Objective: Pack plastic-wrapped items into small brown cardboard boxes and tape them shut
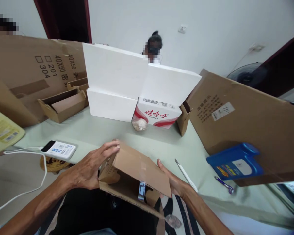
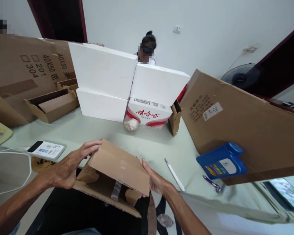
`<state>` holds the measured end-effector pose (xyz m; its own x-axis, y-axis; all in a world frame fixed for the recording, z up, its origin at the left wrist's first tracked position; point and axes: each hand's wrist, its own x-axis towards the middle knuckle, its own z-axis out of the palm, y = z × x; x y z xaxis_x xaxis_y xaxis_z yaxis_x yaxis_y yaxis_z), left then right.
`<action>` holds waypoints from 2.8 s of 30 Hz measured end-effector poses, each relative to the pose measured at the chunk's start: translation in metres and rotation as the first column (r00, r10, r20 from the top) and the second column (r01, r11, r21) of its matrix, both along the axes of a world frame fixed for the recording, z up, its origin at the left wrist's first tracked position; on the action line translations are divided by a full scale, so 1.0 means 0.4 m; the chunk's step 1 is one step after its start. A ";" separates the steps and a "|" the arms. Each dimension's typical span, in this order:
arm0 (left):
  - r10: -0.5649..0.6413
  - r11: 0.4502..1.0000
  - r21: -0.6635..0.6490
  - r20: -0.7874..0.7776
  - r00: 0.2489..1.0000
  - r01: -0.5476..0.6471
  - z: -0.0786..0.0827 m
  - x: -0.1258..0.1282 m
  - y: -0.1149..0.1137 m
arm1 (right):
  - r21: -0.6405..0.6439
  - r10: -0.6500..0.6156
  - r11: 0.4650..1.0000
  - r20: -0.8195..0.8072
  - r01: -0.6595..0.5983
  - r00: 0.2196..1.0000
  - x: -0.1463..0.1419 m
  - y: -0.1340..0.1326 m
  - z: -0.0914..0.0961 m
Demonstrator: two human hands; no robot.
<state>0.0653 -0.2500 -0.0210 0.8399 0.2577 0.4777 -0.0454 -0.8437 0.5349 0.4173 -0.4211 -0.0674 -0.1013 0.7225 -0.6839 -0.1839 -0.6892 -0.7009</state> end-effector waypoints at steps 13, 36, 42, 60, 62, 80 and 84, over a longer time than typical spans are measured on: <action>0.266 0.952 -0.142 -0.052 0.963 -0.271 -0.068 0.010 0.014 | 0.534 -0.480 0.343 0.807 -0.773 0.345 -0.067 0.065 0.290; 0.198 0.938 -0.275 -0.067 0.978 -0.209 -0.097 0.038 0.024 | 0.739 -0.377 0.554 0.633 -0.383 0.677 -0.131 0.192 0.259; 0.256 0.933 -0.248 -0.052 0.965 -0.261 -0.156 0.068 0.025 | 0.754 -0.512 0.654 0.382 0.061 0.769 -0.033 0.237 0.226; 0.273 0.919 -0.265 -0.103 0.956 -0.291 -0.165 0.075 0.024 | 0.721 -0.757 0.481 0.629 -0.499 0.179 0.202 0.566 -0.013; 0.303 0.911 -0.251 -0.128 0.944 -0.327 -0.149 0.054 0.023 | 0.659 -0.745 0.486 0.655 -0.574 0.122 0.212 0.590 -0.046; 0.357 0.875 -0.283 -0.172 0.918 -0.393 -0.187 0.033 0.058 | 0.379 -0.700 0.466 0.710 -0.800 -0.072 0.246 0.576 -0.246; 0.351 0.869 -0.298 -0.189 0.917 -0.394 -0.190 0.032 0.061 | 0.384 -0.694 0.469 0.717 -0.795 -0.063 0.243 0.568 -0.258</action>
<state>0.0783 -0.2258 -0.0969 0.6968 0.6853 0.2118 0.3227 -0.5633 0.7606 0.5147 -0.1939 -0.1705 -0.1560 0.7824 0.6030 0.9822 0.1873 0.0111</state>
